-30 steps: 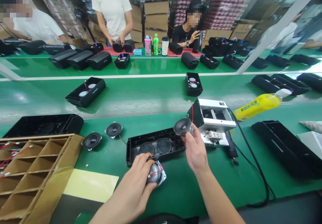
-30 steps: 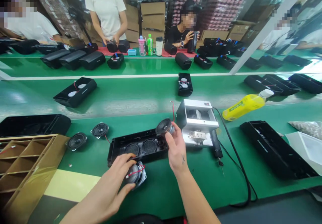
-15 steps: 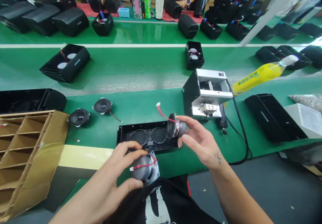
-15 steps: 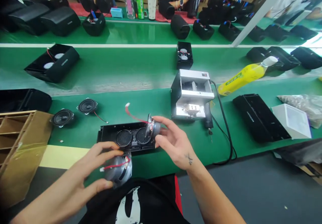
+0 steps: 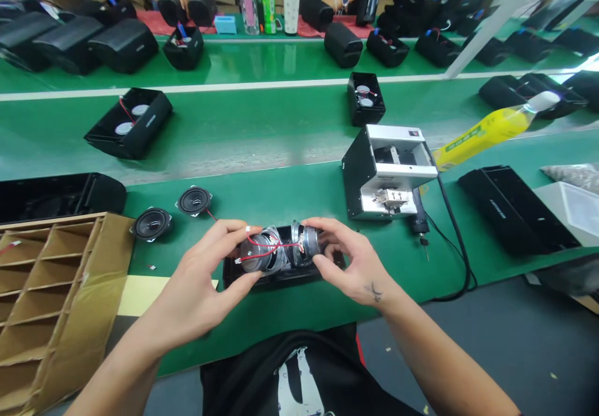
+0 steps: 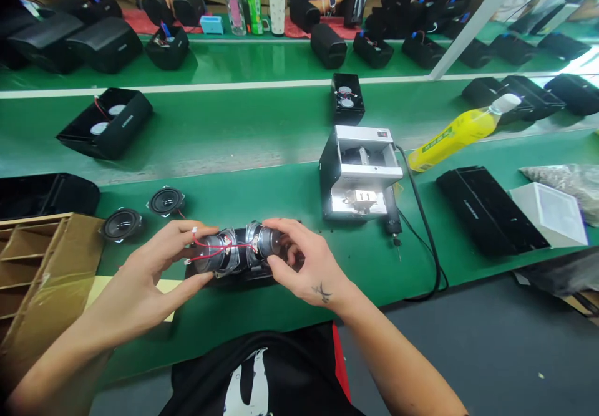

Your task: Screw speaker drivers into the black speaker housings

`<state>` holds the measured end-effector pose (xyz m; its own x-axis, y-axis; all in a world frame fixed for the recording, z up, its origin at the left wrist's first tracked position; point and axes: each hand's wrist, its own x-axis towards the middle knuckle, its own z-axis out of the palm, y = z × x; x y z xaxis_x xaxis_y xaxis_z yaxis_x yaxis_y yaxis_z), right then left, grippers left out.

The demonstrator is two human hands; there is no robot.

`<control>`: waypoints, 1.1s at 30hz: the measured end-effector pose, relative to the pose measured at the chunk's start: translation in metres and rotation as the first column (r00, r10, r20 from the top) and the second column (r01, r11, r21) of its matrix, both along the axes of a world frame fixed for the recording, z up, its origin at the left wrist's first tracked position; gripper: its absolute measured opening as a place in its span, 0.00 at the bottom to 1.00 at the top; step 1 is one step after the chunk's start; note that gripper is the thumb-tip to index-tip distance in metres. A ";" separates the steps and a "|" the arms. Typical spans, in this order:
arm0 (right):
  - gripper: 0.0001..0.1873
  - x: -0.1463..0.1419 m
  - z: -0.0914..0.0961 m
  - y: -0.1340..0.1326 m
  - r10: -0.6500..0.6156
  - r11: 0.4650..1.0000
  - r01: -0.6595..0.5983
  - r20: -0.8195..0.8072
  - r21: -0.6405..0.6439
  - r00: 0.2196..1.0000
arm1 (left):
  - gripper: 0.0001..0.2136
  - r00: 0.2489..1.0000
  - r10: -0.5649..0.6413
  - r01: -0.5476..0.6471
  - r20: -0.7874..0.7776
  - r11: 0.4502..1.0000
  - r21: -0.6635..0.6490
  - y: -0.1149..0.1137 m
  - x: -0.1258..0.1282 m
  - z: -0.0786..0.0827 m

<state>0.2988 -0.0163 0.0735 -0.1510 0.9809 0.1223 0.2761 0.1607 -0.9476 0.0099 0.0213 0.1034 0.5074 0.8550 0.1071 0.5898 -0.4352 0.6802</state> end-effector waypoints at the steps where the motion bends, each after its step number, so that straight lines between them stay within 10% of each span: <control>1: 0.27 0.001 0.000 0.000 -0.002 0.999 0.000 0.052 0.033 0.999 | 0.18 1.000 -0.017 0.018 -0.026 0.999 0.030 0.000 -0.001 0.001; 8: 0.26 0.004 0.001 0.000 0.028 0.958 -0.148 0.434 0.246 0.900 | 0.20 0.977 -0.162 0.171 -0.138 0.983 0.060 0.007 0.003 -0.004; 18: 0.22 -0.005 -0.002 0.007 0.021 0.963 -0.218 0.756 0.161 0.654 | 0.17 0.913 -0.203 0.256 -0.354 0.961 0.109 0.019 0.009 -0.031; 33: 0.22 -0.007 -0.015 0.021 0.091 0.950 -0.297 0.823 0.097 0.560 | 0.10 0.850 -0.175 0.318 -0.497 0.922 0.221 0.023 0.011 -0.043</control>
